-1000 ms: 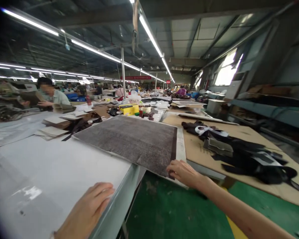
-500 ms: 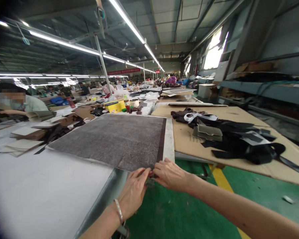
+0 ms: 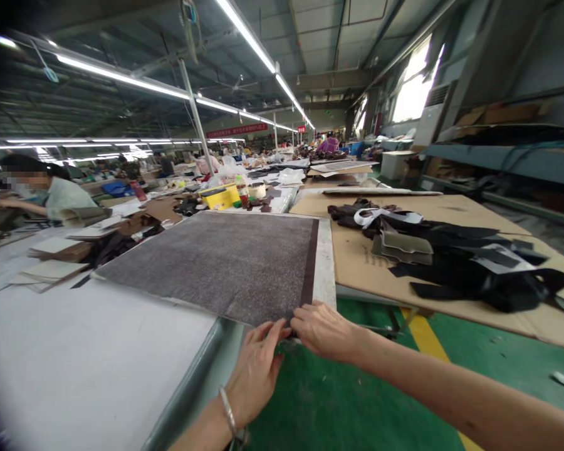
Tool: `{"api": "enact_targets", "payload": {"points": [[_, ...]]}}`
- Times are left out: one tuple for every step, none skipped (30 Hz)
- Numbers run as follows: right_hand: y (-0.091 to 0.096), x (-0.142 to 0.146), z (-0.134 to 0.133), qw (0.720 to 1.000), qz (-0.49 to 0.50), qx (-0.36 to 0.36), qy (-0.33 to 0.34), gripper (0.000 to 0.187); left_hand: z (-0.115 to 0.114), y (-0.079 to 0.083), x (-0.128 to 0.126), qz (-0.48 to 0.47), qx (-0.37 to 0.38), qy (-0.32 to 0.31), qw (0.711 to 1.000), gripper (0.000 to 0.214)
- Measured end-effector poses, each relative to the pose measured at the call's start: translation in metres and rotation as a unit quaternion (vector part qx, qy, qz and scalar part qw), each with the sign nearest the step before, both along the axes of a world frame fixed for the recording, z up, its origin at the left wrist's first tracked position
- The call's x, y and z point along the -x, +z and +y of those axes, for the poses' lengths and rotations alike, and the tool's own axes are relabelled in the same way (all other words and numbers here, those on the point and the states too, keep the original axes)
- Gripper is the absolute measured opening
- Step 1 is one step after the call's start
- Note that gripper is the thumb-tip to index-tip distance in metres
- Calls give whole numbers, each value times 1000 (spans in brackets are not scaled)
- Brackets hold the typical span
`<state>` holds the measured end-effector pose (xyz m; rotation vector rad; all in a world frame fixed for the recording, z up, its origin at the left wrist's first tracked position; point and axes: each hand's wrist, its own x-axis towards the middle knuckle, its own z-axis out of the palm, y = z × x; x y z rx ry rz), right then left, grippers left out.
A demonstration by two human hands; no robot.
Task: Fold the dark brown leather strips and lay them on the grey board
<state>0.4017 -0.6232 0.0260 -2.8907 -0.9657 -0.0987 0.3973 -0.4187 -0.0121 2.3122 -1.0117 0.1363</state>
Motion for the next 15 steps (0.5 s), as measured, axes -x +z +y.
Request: {"api": "enact_targets", "payload": {"points": [[2,0,0,1000,11,-18,-7,13,0,0,0,3,3,1,1000,65],[4,-1,-1,999,23,-39,-17,13,0,0,1,3,4,2,1000,64],[6,-2,-2,997,35,-63,-30,13,0,0,2,1,3,3,1000,63],[7,-3,-4,994,48,-88,-45,13,0,1,3,-3,1,4,1000,63],[8,-5,-6,990,62,-114,-63,12,-1,2,4,-9,-4,5,1000,62],[7,-8,-8,983,78,-142,-82,12,-1,4,5,-14,-9,5,1000,61],[6,-11,-11,976,94,-169,-102,11,-2,5,6,-20,-15,3,1000,60],[4,-15,-15,966,111,-198,-122,11,-3,7,8,-26,-21,0,999,58],[0,-19,-18,955,129,-226,-141,10,-4,8,9,-31,-26,-4,999,55],[-3,-23,-22,942,148,-254,-161,9,-6,10,9,-37,-30,-6,999,51],[-7,-27,-25,928,166,-281,-181,9,-7,10,10,-41,-33,-5,999,48],[-10,-33,-30,912,183,-307,-202,9,-8,10,11,-45,-35,-3,998,44],[-12,-38,-35,895,198,-333,-224,9,-8,10,11,-47,-37,1,998,41],[-12,-45,-41,877,208,-357,-246,9,-9,8,11,-49,-39,5,998,39],[-9,-52,-48,859,214,-381,-267,9,-9,5,11,-51,-41,7,998,37]]}}
